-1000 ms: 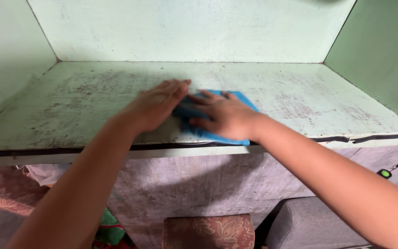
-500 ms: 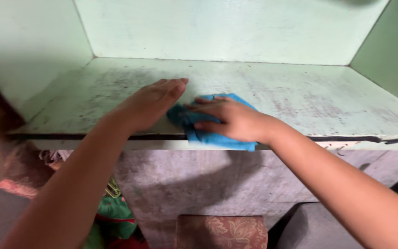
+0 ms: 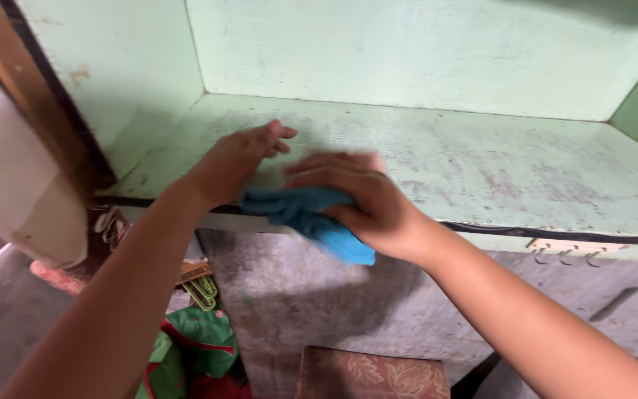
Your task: The person wipes a light green wooden shelf with a blue cloth, moving from right to left and back, then wipes the front edge and side. The person then wipes the cover of a book titled South Pacific with a blue cloth on a table.
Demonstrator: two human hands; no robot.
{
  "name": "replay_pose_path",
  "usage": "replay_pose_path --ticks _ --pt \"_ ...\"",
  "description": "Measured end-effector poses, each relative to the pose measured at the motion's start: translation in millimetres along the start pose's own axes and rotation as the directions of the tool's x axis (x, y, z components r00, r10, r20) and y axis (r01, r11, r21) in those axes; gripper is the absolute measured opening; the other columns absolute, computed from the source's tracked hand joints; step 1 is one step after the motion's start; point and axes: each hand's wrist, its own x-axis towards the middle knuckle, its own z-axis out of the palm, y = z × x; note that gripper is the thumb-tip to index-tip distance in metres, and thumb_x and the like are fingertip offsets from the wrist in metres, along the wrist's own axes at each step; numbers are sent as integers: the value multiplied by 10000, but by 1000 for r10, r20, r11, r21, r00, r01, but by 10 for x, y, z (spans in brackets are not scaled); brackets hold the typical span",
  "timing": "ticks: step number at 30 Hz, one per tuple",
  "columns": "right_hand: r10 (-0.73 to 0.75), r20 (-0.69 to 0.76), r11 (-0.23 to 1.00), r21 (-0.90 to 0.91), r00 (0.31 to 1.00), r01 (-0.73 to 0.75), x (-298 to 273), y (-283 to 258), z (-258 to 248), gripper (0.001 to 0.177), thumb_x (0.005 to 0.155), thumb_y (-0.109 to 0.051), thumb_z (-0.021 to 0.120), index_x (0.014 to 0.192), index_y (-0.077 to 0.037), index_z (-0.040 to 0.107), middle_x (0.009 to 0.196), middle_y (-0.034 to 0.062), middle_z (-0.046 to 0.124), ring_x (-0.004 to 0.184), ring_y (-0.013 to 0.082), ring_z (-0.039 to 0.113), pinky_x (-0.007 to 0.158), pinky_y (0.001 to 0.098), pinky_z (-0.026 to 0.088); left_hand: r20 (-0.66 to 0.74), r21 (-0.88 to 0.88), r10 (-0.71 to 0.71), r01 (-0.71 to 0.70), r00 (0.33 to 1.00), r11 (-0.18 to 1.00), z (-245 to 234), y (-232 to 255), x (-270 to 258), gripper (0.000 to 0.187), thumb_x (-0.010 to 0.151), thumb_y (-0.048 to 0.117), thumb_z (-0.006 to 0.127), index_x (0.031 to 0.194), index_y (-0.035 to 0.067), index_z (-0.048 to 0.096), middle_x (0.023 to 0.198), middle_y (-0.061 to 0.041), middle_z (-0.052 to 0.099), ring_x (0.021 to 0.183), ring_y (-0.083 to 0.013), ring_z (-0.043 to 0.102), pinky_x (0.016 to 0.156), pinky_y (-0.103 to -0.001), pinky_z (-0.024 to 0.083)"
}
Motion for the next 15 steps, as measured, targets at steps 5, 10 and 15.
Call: replay_pose_path --ticks 5,10,15 --pt "493 299 184 882 817 -434 99 91 194 365 1070 -235 512 1381 -54 572 1244 131 706 1167 280 655 1058 413 528 242 -486 -21 140 970 863 -228 43 -233 714 977 659 341 1388 153 634 1324 -95 683 1187 -251 640 983 -414 497" --pt "608 423 -454 880 672 -144 109 481 392 352 1094 -333 507 1246 -31 605 1123 126 708 1003 248 719 908 413 611 261 -311 42 43 964 949 -235 234 -496 640 897 563 522 1390 156 551 1349 -4 630 1226 -144 586 1022 -363 471" --pt "580 492 -569 815 649 -109 139 538 383 350 1123 -345 547 1329 -63 546 1163 152 681 988 263 722 893 417 622 -24 -100 -114 111 993 989 -39 470 -402 500 935 502 638 1201 85 715 1086 -49 780 1027 -173 733 919 -360 557"
